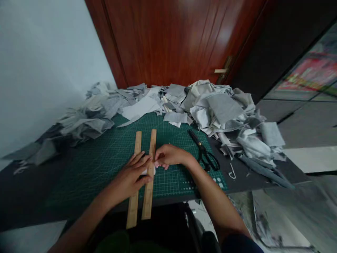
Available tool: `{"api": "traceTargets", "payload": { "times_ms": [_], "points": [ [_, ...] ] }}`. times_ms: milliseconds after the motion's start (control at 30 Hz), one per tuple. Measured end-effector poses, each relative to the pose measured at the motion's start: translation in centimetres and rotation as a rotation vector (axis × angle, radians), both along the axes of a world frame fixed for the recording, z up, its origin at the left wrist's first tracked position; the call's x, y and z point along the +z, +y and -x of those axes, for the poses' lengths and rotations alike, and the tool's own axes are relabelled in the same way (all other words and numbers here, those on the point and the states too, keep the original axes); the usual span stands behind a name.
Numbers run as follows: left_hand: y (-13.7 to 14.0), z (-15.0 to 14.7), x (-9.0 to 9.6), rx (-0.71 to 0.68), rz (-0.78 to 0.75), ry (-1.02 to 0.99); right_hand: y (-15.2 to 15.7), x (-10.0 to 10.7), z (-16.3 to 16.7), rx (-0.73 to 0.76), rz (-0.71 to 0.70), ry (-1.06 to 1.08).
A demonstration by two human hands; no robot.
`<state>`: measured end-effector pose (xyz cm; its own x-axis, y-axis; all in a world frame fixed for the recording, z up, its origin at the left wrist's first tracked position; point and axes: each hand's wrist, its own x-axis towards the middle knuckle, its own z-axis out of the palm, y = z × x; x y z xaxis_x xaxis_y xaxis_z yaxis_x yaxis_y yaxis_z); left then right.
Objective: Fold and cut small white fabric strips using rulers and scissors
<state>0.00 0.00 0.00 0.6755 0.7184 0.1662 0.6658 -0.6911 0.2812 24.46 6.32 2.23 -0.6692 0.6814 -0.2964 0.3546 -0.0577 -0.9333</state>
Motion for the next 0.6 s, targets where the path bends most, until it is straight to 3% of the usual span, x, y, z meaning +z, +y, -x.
{"api": "traceTargets", "payload": {
  "times_ms": [600],
  "points": [
    [0.56,0.08,-0.73,-0.036,-0.027,-0.082,-0.19,0.43,0.2,-0.026,0.015,-0.026]
  ]
}}
